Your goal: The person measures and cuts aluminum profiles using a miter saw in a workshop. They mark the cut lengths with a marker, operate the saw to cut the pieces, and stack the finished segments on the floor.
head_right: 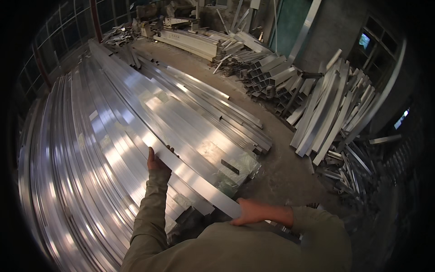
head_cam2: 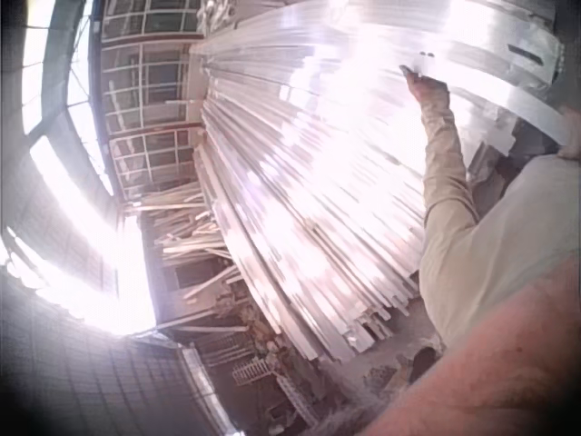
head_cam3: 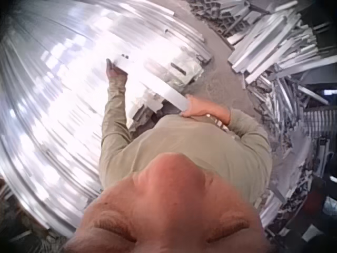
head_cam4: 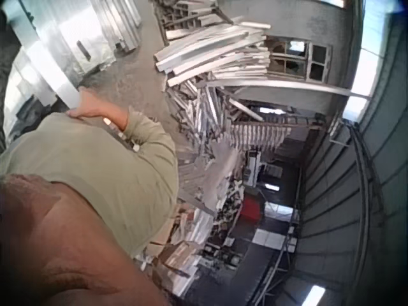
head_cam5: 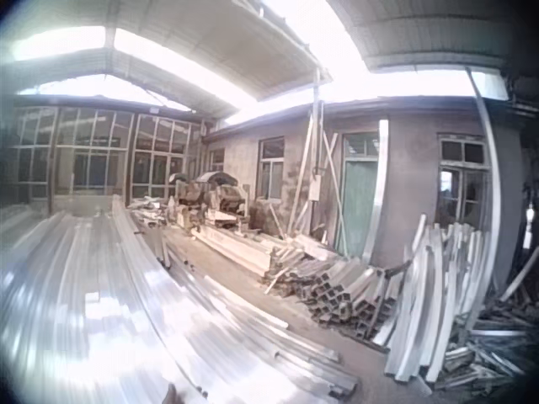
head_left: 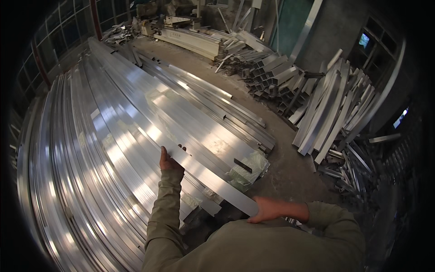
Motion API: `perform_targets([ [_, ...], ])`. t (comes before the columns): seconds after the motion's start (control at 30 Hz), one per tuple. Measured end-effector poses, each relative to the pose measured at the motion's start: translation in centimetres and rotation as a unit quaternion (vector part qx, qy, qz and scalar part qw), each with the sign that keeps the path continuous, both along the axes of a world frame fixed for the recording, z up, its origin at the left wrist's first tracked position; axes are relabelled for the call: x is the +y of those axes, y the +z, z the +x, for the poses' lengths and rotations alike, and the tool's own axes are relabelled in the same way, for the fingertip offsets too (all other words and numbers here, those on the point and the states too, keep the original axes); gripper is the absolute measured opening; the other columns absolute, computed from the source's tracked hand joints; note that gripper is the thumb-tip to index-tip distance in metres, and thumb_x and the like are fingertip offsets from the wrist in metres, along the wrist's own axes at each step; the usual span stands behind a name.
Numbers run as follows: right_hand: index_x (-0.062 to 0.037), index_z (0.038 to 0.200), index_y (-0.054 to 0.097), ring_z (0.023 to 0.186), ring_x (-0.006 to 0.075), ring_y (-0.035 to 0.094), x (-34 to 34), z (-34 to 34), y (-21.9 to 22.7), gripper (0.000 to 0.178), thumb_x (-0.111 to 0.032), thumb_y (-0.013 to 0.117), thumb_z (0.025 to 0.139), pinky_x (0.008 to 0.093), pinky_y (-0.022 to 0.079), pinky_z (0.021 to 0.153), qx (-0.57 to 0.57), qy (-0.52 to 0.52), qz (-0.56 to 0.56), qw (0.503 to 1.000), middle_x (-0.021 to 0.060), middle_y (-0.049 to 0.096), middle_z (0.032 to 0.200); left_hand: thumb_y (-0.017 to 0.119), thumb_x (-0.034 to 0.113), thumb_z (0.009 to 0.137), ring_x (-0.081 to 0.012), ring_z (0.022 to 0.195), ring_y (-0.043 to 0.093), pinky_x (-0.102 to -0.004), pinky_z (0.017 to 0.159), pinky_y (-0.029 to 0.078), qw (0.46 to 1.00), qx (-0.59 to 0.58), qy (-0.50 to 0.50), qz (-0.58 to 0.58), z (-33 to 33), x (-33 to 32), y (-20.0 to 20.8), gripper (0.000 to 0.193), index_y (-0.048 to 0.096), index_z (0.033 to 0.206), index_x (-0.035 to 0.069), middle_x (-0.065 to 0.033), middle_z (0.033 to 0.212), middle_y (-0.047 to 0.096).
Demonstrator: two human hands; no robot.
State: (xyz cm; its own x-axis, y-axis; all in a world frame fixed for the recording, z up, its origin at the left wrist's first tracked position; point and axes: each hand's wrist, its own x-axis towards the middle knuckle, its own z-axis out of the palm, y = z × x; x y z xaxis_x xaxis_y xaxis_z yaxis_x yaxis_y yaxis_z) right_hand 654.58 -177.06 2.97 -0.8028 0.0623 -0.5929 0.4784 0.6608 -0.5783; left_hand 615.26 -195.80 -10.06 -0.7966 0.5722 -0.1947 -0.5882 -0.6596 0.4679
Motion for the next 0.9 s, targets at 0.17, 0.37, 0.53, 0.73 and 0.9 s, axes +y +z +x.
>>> perform_targets([
  [0.17,0.0105,0.127,0.064,0.113,0.0462,0.073,1.7,1.2,4.3,0.086,-0.057,0.087,0.078,0.0507,0.059,0.094,0.02,0.033,0.021,0.999,0.031,0.074,0.12,0.062,0.046,0.107,-0.0243,0.12,0.07,-0.0477,0.108,0.053,0.993,0.013,0.062,-0.095,-10.0,2.3,-0.8,0.052,0.06,0.144,0.01,-0.0095,0.125,0.073],
  [0.37,-0.0008,0.139,0.062,0.117,0.0429,0.072,4.9,14.6,9.7,0.083,-0.046,0.092,0.076,0.0502,0.056,0.097,-0.08,-0.011,-0.012,0.997,0.0242,0.074,0.125,0.062,0.042,0.11,-0.0283,0.119,0.064,-0.0481,0.105,0.052,1.0,0.001,-0.01,-0.011,8.6,6.6,1.1,0.05,0.064,0.142,0.004,-0.0112,0.129,0.071],
  [0.53,-0.0075,0.137,0.064,0.114,0.0401,0.072,2.6,28.7,12.1,0.073,-0.032,0.088,0.072,0.0522,0.056,0.096,-0.181,-0.105,0.114,0.971,0.0174,0.074,0.12,0.06,0.051,0.109,-0.0396,0.133,0.06,-0.0614,0.117,0.045,0.98,0.021,-0.158,0.115,16.8,4.9,2.9,0.072,0.05,0.157,-0.002,-0.0241,0.146,0.064],
  [0.73,-0.0117,0.138,0.064,0.116,0.0386,0.07,3.0,32.1,9.6,0.075,-0.03,0.085,0.069,0.0531,0.057,0.094,-0.059,-0.177,0.197,0.963,0.0139,0.072,0.122,0.063,0.049,0.106,-0.0398,0.127,0.059,-0.0596,0.113,0.048,0.991,0.051,-0.052,0.109,0.7,10.7,5.1,0.073,0.046,0.16,0.003,-0.0241,0.141,0.06],
  [0.9,-0.0142,0.126,0.066,0.104,0.0389,0.072,3.3,39.8,9.0,0.064,-0.032,0.084,0.068,0.0535,0.057,0.086,-0.009,-0.245,0.336,0.909,0.0115,0.071,0.114,0.064,0.047,0.106,-0.0382,0.123,0.059,-0.0591,0.111,0.049,0.964,0.105,-0.105,0.22,1.5,15.5,-1.0,0.07,0.048,0.158,0.002,-0.0229,0.138,0.06],
])
